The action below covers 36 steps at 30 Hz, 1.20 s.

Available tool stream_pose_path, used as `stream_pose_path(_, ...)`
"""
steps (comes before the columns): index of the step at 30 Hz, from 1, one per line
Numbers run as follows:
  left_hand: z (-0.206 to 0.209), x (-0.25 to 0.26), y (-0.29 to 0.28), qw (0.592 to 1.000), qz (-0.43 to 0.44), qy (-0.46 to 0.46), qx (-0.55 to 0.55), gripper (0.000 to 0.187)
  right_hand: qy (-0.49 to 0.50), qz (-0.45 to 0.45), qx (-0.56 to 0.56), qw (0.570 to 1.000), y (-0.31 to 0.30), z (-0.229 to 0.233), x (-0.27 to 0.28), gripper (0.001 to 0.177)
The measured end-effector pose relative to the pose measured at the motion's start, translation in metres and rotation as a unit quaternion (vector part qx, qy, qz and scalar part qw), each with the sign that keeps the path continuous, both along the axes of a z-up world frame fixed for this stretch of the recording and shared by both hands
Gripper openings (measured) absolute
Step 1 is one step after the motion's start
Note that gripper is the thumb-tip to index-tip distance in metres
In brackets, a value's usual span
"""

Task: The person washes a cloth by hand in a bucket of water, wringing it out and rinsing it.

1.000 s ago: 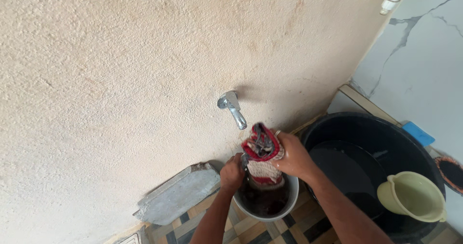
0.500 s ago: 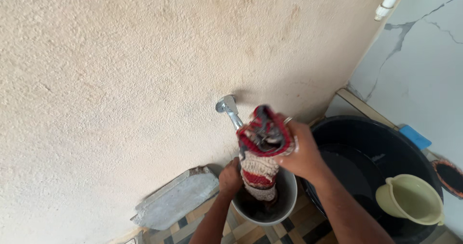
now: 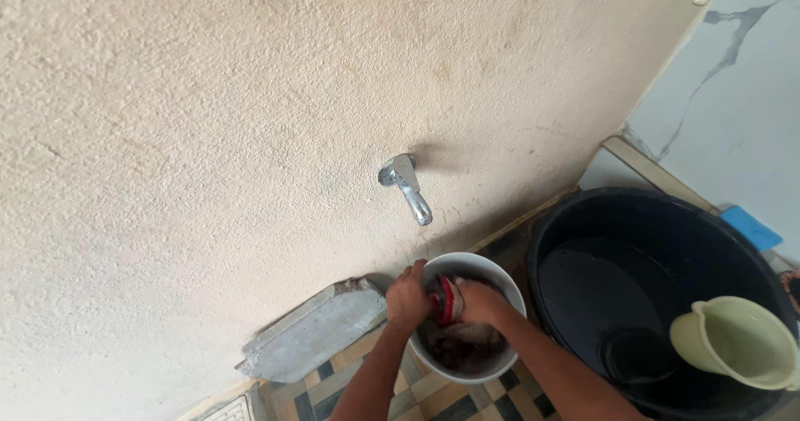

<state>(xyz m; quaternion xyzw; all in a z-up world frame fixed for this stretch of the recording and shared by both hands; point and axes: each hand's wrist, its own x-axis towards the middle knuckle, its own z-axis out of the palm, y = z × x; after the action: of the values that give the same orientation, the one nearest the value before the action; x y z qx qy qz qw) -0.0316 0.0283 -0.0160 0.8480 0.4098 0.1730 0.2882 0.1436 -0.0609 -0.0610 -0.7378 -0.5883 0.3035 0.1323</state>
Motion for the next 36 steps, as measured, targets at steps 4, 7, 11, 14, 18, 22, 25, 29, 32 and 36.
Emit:
stream_pose_path(4, -0.003, 0.004, 0.003, 1.0, 0.011, -0.023, 0.0, 0.057, -0.038, -0.055, -0.006, 0.998, 0.008, -0.078, 0.008, 0.066)
stream_pose_path(7, -0.019, 0.003, 0.005, 1.0, 0.017, 0.022, -0.004, 0.047, -0.053, -0.04, -0.043, 0.997, 0.009, -0.096, 0.013, 0.106)
stream_pose_path(11, -0.028, 0.006, 0.009, 0.999, 0.023, -0.018, 0.028, 0.046, 0.006, -0.174, -0.057, 0.983, 0.006, -0.082, 0.026, 0.105)
stream_pose_path(14, -0.03, 0.002, 0.006, 0.999, 0.028, -0.019, 0.017, 0.044, -0.039, -0.178, -0.124, 0.975, -0.011, -0.067, 0.001, 0.094)
stream_pose_path(18, -0.03, 0.003, 0.008, 0.999, 0.026, -0.017, 0.021, 0.043, -0.009, 0.002, -0.14, 0.99, -0.008, -0.078, 0.005, 0.07)
stream_pose_path(22, -0.032, 0.006, 0.012, 0.999, 0.026, -0.012, 0.024, 0.042, -0.046, -0.023, -0.053, 0.997, -0.012, -0.087, -0.001, 0.057)
stream_pose_path(25, -0.035, 0.003, 0.01, 0.999, 0.028, -0.008, 0.027, 0.041, 0.001, -0.012, 0.052, 0.999, -0.022, -0.07, -0.015, 0.035)
stream_pose_path(29, -0.036, 0.003, 0.01, 0.999, 0.019, -0.022, 0.021, 0.04, -0.084, 0.052, -0.033, 0.995, -0.019, -0.017, -0.026, 0.051)
stream_pose_path(32, -0.035, 0.003, 0.006, 0.999, 0.024, -0.025, 0.017, 0.041, -0.184, 0.142, -0.132, 0.964, -0.02, -0.023, -0.025, 0.082)
stream_pose_path(36, -0.03, 0.002, 0.008, 0.999, 0.02, -0.033, 0.027, 0.041, -0.3, 0.253, -0.149, 0.908, -0.011, -0.079, -0.017, 0.077)
